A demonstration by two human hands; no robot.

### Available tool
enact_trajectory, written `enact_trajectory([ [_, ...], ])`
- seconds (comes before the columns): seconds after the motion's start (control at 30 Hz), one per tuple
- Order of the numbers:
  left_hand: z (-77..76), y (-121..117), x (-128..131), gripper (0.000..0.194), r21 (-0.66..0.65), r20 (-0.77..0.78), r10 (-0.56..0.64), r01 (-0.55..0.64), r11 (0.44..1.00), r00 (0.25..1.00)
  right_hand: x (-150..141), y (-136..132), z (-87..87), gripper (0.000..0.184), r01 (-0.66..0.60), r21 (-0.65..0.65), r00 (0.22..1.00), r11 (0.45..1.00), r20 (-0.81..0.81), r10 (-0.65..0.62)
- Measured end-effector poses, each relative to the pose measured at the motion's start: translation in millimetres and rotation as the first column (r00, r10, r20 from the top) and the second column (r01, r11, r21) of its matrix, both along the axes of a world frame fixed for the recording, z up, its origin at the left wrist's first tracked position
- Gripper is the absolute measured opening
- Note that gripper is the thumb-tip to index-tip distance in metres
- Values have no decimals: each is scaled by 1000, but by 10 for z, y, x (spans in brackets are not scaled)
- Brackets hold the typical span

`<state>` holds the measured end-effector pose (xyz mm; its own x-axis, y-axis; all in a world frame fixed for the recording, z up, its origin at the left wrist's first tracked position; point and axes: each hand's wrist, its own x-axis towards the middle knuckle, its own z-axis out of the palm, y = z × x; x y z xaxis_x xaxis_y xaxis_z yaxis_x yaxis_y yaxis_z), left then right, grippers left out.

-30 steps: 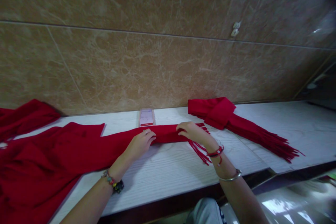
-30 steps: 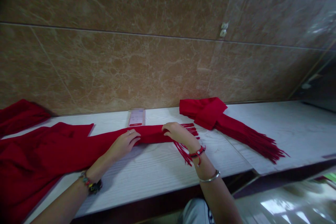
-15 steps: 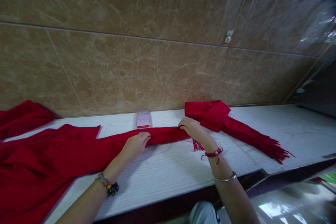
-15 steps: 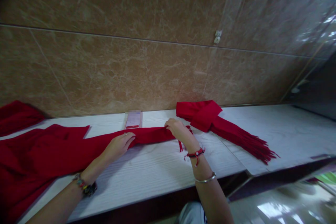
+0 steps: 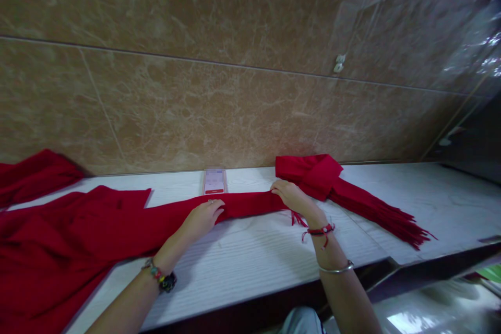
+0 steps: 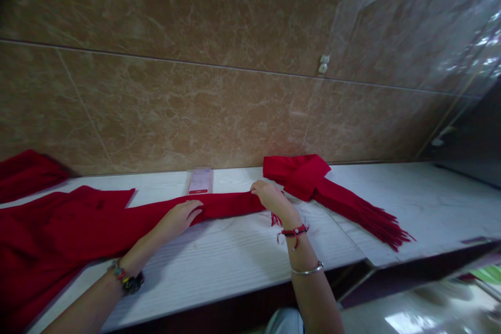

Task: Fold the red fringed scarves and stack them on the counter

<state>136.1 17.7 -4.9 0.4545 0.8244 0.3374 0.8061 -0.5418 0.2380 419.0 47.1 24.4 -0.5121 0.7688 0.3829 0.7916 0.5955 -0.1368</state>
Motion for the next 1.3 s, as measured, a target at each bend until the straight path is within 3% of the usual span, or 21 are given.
enact_trajectory([
  [0.2, 29, 3, -77, 17, 22, 69, -68, 66, 998, 995, 32, -24, 54, 18, 39, -11, 999, 999, 28, -38],
  [0.37, 85, -37, -133, 15, 39, 36, -67, 66, 997, 997, 182, -59, 30, 16, -33, -17, 998, 999, 60, 34],
  [0.5, 194, -101, -150, 21, 65, -49, -10, 13, 998, 999, 313, -147, 199, 18, -68, -46, 996, 997, 62, 70],
  [0.6, 417, -155, -147, 25, 121, -82, 75, -65, 990, 994, 354, -237, 504, 18, -40, 11, 999, 999, 5, 40],
  [0.7, 746, -196, -137, 25, 159, -48, 99, -90, 983, 994, 342, -293, 834, 19, 16, 84, 998, 996, -56, -11],
  [0.83, 1142, -246, -163, 20, 10, -59, 34, -33, 999, 998, 284, -296, 1116, 18, 27, 96, 999, 995, -39, -23],
  [0.93, 1289, -291, -279, 19, -138, -75, -47, 36, 990, 996, 264, -287, 1198, 19, 9, 74, 1000, 997, -22, -7],
  [1.07, 1273, -335, -547, 14, -294, -157, -133, 82, 952, 979, 312, -273, 1209, 20, 0, 55, 1000, 999, -4, 1],
  [1.3, 1091, -420, -743, 25, -120, -93, 97, -108, 987, 991, 357, -196, 1230, 21, 1, 60, 1000, 998, 24, -3],
])
